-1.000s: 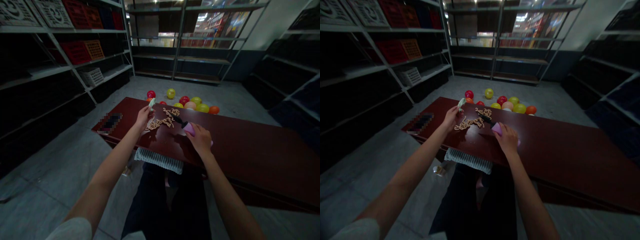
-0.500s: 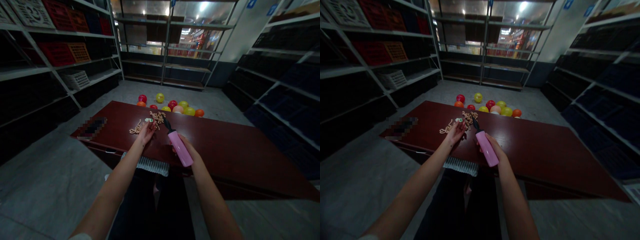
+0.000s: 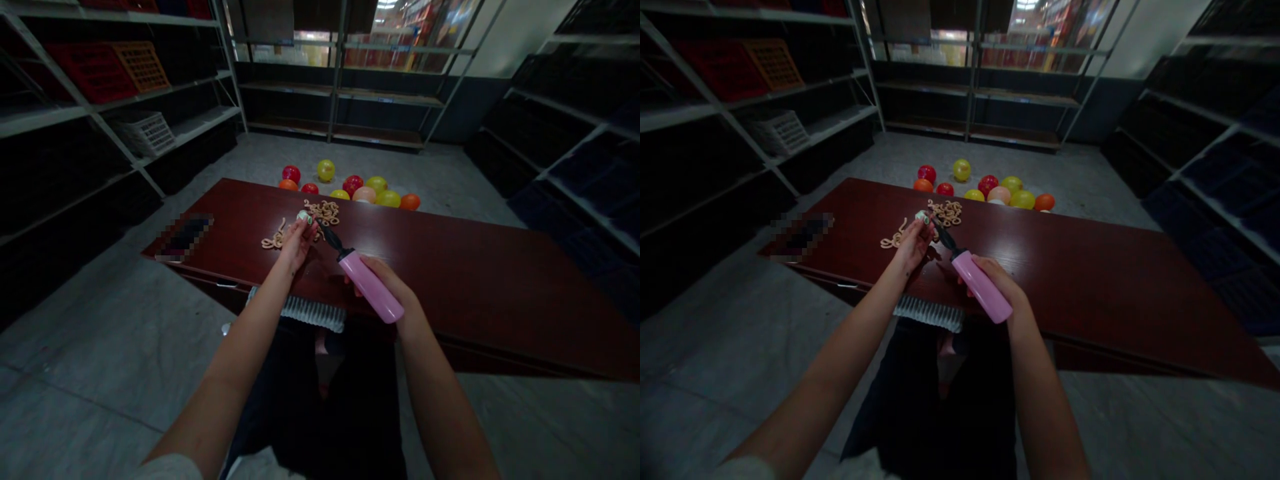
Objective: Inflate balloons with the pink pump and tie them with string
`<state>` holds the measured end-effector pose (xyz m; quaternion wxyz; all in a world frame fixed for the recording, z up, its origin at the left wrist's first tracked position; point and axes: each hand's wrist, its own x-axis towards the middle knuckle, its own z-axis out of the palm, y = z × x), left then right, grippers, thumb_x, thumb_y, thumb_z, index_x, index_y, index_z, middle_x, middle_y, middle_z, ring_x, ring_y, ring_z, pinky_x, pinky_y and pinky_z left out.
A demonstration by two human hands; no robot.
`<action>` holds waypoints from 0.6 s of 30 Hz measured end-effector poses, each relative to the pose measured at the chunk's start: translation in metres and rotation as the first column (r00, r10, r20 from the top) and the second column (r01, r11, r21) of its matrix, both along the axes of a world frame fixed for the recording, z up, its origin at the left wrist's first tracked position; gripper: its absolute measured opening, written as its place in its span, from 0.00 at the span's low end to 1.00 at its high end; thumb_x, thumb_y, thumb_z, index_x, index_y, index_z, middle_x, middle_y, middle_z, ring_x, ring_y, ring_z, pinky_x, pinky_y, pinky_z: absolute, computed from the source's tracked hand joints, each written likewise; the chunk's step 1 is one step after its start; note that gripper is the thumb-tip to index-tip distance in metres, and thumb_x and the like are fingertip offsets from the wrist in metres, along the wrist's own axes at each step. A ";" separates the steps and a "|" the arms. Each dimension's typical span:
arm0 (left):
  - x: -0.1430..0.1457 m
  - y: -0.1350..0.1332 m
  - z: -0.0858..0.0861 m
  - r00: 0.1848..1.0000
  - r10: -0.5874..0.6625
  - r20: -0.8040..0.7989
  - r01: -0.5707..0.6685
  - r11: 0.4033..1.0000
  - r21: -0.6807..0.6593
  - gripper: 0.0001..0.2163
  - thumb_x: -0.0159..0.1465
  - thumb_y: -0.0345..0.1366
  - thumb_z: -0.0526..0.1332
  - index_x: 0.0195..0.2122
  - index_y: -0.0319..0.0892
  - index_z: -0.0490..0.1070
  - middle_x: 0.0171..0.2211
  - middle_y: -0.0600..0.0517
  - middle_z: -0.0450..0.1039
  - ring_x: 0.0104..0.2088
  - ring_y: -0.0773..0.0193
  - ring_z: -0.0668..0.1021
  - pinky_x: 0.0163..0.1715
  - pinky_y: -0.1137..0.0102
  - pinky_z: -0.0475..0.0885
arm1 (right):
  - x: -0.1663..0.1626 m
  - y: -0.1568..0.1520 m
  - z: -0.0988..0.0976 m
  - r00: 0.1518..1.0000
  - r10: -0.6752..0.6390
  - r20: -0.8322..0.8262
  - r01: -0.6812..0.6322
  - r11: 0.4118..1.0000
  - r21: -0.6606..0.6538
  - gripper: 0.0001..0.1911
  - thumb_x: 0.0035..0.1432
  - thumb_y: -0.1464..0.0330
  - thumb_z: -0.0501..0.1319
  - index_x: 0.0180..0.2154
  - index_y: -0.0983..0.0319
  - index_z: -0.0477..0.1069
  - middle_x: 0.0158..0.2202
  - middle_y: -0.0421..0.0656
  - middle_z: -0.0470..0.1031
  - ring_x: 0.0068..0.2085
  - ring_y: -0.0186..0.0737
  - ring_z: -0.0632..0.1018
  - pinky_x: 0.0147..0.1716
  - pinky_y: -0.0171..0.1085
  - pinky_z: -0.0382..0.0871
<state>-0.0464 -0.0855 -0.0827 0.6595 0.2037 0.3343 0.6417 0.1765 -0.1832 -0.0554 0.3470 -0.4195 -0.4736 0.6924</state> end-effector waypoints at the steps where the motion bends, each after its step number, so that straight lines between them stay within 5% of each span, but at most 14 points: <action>1: 0.000 -0.001 0.000 1.000 -0.001 0.004 0.001 1.000 0.002 0.01 0.65 0.31 0.64 0.38 0.42 0.73 0.45 0.51 0.81 0.35 0.71 0.82 0.41 0.75 0.74 | 0.000 0.000 0.000 1.000 0.007 0.008 -0.007 1.000 0.003 0.25 0.58 0.48 0.62 0.38 0.64 0.76 0.30 0.47 0.82 0.22 0.37 0.79 0.20 0.33 0.74; 18: 0.007 -0.007 -0.001 0.984 -0.118 -0.134 0.139 0.978 0.153 0.07 0.61 0.38 0.68 0.37 0.41 0.75 0.41 0.49 0.82 0.36 0.69 0.81 0.35 0.77 0.72 | -0.004 -0.003 0.004 0.999 -0.026 0.047 0.026 1.000 -0.004 0.23 0.58 0.49 0.63 0.38 0.64 0.75 0.29 0.47 0.81 0.22 0.37 0.78 0.19 0.34 0.74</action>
